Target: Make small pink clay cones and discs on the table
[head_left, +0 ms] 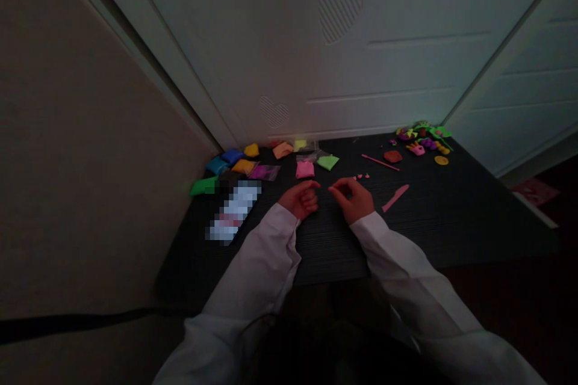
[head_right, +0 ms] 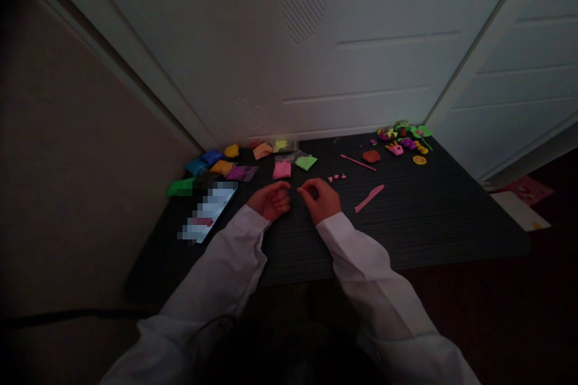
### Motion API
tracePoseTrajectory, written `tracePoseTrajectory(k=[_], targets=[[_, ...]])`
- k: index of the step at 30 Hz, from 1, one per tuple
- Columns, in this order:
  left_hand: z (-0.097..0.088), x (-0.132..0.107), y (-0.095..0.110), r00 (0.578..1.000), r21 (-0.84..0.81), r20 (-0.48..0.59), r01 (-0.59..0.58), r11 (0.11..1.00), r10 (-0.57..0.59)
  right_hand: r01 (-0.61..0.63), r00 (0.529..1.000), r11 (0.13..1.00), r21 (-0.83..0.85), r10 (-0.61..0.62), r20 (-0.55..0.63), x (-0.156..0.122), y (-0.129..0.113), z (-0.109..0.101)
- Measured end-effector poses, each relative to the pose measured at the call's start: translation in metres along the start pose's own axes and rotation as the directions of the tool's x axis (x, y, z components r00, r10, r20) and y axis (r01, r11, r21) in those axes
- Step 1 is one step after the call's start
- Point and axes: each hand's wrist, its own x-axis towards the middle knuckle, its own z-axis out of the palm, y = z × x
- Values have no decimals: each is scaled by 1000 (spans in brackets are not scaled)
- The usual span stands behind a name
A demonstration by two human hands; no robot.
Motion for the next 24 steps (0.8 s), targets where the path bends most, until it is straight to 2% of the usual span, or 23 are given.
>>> tracePoseTrajectory(k=[4,18,24], targets=[[0,0,1,1000,3,22,-5,1000,5,12,1000,1000,7,-12,10,0,1,-1],[-1,-1,3,999,-35,-14,-32,999,32,14,999,1000,-2,-14,47,0,2,0],[-5,0,5,998,-33,-11,-62,998,62,13,1000,1000,16,-14,27,1,2,1]])
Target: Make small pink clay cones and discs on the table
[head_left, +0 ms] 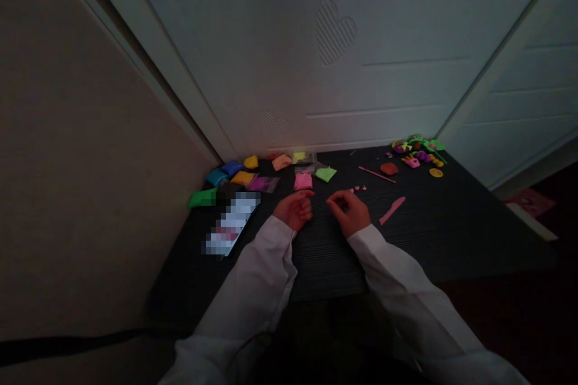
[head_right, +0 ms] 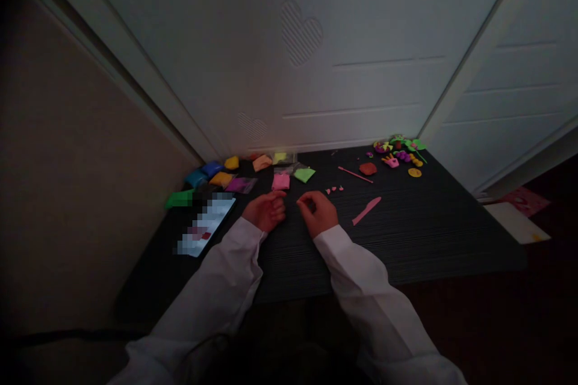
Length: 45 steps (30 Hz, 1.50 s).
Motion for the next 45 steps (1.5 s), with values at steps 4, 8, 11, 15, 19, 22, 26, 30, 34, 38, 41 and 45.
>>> tracePoseTrajectory(k=[4,8,11,15,19,22,26,30,34,38,41,45], targets=[[1,0,1,999,-10,-41,-8,1000,7,21,1000,1000,-13,-21,-1,0,0,0],[1,0,1,999,17,-47,22,1000,-21,31,999,1000,-7,-30,15,0,-2,-1],[0,1,1,998,38,-40,52,998,-51,26,999,1000,11,-26,22,-1,-3,-1],[-2,2,0,998,33,-27,64,997,-63,-2,1000,997,73,0,19,-2,-3,-1],[-4,3,0,997,30,-15,70,997,-70,-3,1000,996,88,2,17,-2,-3,-2],[-5,3,0,997,25,-12,73,997,-73,2,1000,999,54,-2,-3,-2,-3,-1],[-4,2,0,998,19,-13,54,998,-54,13,1000,999,42,-13,4,-1,-3,1],[-3,2,0,998,27,-23,56,998,-55,-2,1000,998,61,1,16,-1,-3,1],[-3,2,0,999,30,-23,47,998,-46,1,998,997,73,-6,62,-2,-3,-1],[-3,2,0,999,24,-11,47,999,-47,8,997,997,78,-14,71,-2,-2,-1],[-2,2,0,999,26,-17,43,999,-42,5,999,998,70,-8,40,-1,-2,-1],[-3,3,1,999,20,-18,46,999,-46,-12,1000,995,99,9,30,0,0,1]])
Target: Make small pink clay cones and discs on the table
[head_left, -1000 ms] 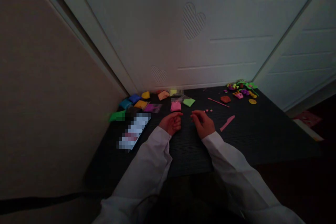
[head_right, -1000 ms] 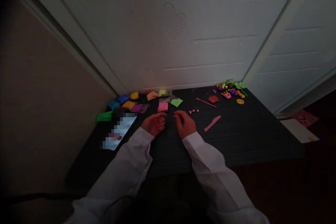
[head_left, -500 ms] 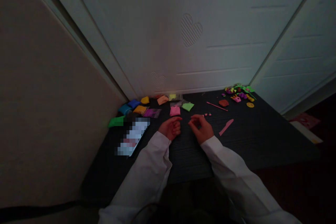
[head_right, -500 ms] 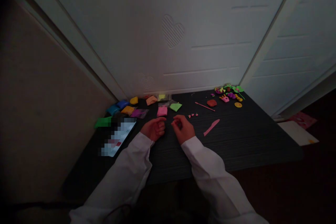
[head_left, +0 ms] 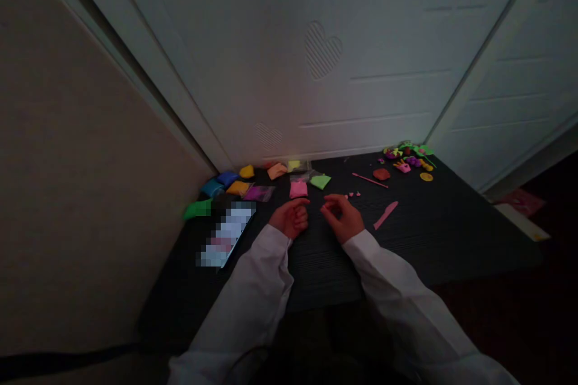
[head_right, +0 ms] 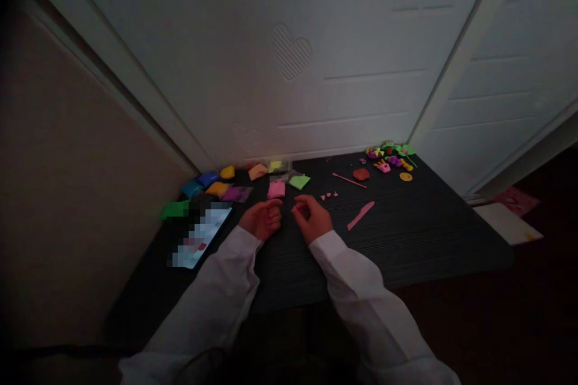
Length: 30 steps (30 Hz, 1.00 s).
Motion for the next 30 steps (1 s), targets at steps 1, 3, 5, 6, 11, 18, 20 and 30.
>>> tracePoseTrajectory(k=[1,3,5,6,11,18,20,30], targets=[[-1,0,0,1000,-2,4,0,1000,0,-11,1000,1000,19,11,-1,0,1,0],[-1,0,0,1000,-6,6,-2,1000,3,-41,999,997,70,41,-1,0,1,1],[-2,0,0,1000,-8,2,-6,1000,7,-70,997,989,129,71,0,0,2,2],[-2,0,0,1000,-9,0,-9,1000,9,-83,997,984,156,83,7,0,2,2],[-1,0,0,1000,-20,1,-22,1000,22,-101,994,963,250,90,57,-1,2,2],[1,-1,1,1000,-22,-7,-4,1000,4,-111,994,952,284,112,13,1,2,4],[1,-2,2,1000,-23,-25,-3,1000,2,-114,993,946,304,116,13,1,1,4],[1,-2,1,1000,-31,-5,-15,999,14,-187,982,943,276,178,57,1,3,3]])
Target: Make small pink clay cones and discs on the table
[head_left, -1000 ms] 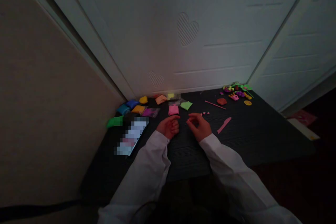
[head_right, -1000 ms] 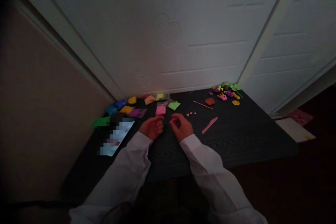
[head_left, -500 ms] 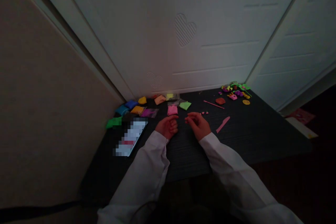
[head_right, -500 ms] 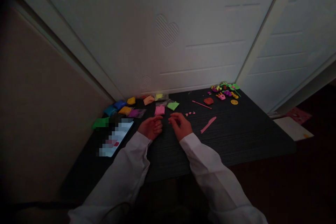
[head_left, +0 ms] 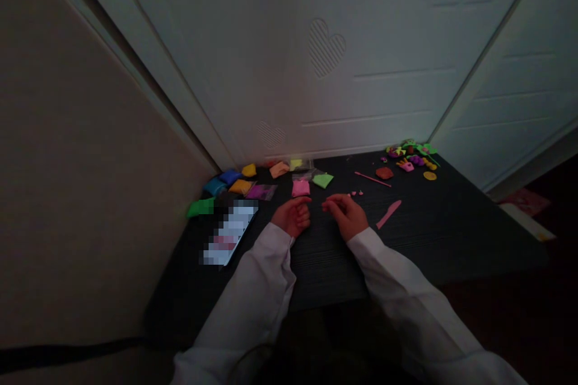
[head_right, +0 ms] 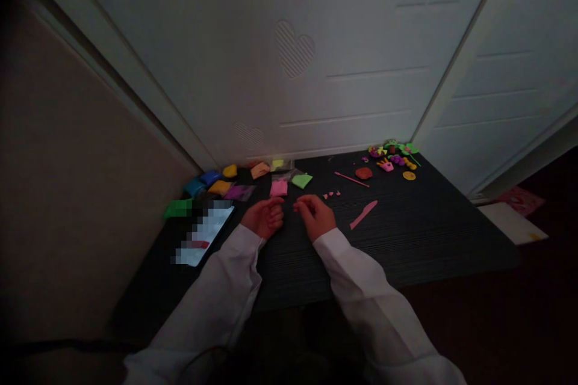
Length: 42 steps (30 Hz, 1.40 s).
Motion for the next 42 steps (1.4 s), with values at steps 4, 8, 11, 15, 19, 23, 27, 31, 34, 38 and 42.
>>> tracePoseTrajectory(k=[4,8,11,15,19,23,27,31,34,38,42], targets=[[-1,1,0,1000,3,13,3,1000,-3,51,998,994,-95,-53,-24,-2,-1,-1],[-2,1,-1,1000,4,-10,3,1000,-3,62,996,984,-169,-71,-50,-3,0,0],[-1,0,-2,1000,-5,-13,4,1000,-4,79,995,982,-172,-88,-44,-4,0,1],[1,0,-2,1000,-7,-22,-2,1000,1,100,995,969,-227,-103,-1,-4,-1,0],[1,0,-1,999,0,-30,23,1000,-23,81,997,967,-240,-83,3,-4,-2,-2],[0,0,-1,999,4,-21,25,1000,-25,117,993,950,-290,-117,15,-5,-6,-2],[1,1,0,1000,-7,-16,16,1000,-16,258,966,833,-490,-208,155,-12,-6,-3],[2,1,0,1000,-25,-14,5,1000,-5,412,903,639,-650,-191,385,-24,-3,-7],[2,1,0,1000,-31,-3,10,999,-10,432,897,516,-740,-158,414,-29,-3,-11],[0,1,-1,1000,-33,25,10,999,-9,438,895,427,-791,-123,429,-31,-5,-11],[-3,2,-2,999,-49,37,6,999,-4,470,874,424,-774,-99,476,-36,-7,-12]])
